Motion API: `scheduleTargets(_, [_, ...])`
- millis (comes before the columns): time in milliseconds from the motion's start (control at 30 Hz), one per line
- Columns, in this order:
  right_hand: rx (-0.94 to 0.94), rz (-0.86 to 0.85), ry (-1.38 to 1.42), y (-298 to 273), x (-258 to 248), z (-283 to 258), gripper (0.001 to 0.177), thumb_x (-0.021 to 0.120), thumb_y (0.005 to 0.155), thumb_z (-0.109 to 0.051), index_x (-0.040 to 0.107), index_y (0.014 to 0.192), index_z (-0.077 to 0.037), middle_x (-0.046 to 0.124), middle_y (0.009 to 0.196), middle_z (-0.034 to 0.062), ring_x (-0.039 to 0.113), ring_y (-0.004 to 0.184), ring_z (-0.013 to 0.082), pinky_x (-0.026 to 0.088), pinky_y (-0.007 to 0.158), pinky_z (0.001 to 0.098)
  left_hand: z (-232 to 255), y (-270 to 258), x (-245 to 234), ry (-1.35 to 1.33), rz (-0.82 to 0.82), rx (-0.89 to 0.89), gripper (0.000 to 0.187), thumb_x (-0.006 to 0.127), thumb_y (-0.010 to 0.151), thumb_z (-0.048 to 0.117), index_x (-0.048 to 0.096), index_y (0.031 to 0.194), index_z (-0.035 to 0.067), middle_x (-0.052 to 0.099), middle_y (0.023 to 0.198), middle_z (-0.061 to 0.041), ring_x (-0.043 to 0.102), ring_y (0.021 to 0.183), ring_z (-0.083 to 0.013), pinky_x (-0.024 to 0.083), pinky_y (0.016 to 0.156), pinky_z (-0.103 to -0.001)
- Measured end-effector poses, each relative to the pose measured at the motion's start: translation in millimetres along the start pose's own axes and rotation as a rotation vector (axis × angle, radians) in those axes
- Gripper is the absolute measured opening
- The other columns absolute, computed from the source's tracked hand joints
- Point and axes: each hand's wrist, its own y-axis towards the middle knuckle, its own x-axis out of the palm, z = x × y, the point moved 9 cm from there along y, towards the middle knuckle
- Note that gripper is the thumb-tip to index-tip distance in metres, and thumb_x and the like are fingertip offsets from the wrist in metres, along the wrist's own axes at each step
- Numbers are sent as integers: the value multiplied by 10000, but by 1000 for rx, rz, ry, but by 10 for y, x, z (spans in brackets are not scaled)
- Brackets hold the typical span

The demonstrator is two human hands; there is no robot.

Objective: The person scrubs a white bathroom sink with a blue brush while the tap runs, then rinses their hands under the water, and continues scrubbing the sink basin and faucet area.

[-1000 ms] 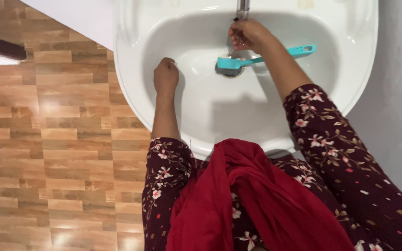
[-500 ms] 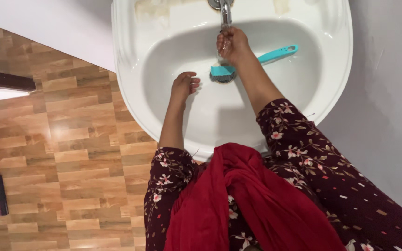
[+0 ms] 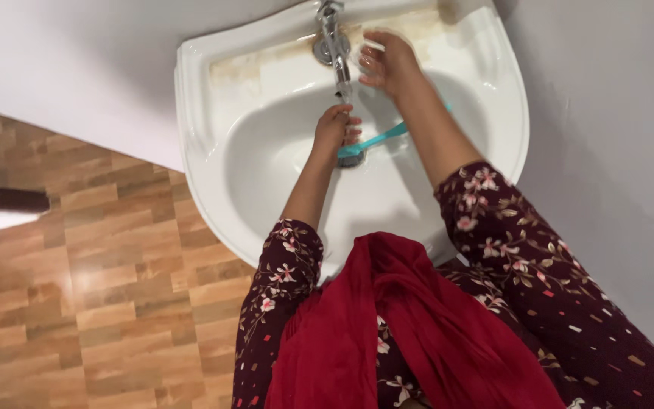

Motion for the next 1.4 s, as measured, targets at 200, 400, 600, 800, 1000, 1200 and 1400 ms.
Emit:
scheduleTargets(200, [180, -19, 138, 230, -217, 1433, 225, 551, 972, -241, 606, 805, -101, 599, 659, 42, 572, 567, 184, 481, 541, 339, -175, 114, -122, -120, 178, 105, 175, 516, 973, 106, 639, 1090, 64, 627, 858, -40, 535, 620, -90, 378, 500, -249])
scheduleTargets(400, [290, -128, 242, 270, 48, 1689, 221, 483, 972, -211, 533, 789, -97, 533, 636, 36, 522, 526, 180, 453, 487, 317, -226, 86, -438, -103, 267, 101, 155, 512, 993, 152, 612, 1079, 71, 644, 901, -32, 592, 717, -105, 483, 581, -257])
scheduleTargets(600, [246, -251, 636, 365, 76, 1266, 190, 500, 1001, -159, 567, 863, -47, 616, 745, 67, 592, 629, 198, 511, 564, 329, -527, 377, -210, -305, -3, -13, 328, 431, 1011, 247, 577, 1203, 25, 669, 1114, -146, 653, 983, -242, 549, 824, -349])
scheduleTargets(800, [19, -93, 424, 227, -225, 271, 380, 428, 1008, -219, 592, 1199, 66, 712, 1082, 210, 704, 1059, 336, 587, 976, 437, -317, 238, 233, -458, -216, -86, 890, 212, 1002, 708, 453, 1448, -23, 612, 1355, -226, 591, 1252, -313, 469, 1063, -405])
scheduleTargets(1000, [-280, 100, 332, 145, -593, 453, 345, 472, 1031, -242, 637, 1251, -34, 688, 1118, 85, 646, 1059, 230, 520, 935, 410, 17, 122, 145, -620, -158, 69, 846, 206, 1038, 661, 380, 1510, -20, 567, 1446, -216, 567, 1323, -300, 447, 1136, -396])
scheduleTargets(1200, [59, -12, 314, 125, -162, 1479, 232, 478, 1004, -180, 626, 1063, -11, 723, 926, 94, 712, 794, 191, 595, 754, 335, 270, -71, 125, -624, -102, 241, 681, 296, 1094, 508, 421, 1477, -41, 579, 1412, -235, 568, 1325, -313, 447, 1161, -397])
scheduleTargets(1400, [236, -308, 375, 307, 353, 1480, 171, 483, 1018, -128, 620, 985, -30, 635, 779, 21, 591, 614, 107, 511, 543, 271, 533, -245, -257, -354, 171, 398, 448, 447, 1064, 267, 548, 1313, -92, 654, 1249, -242, 650, 1173, -323, 532, 1030, -421])
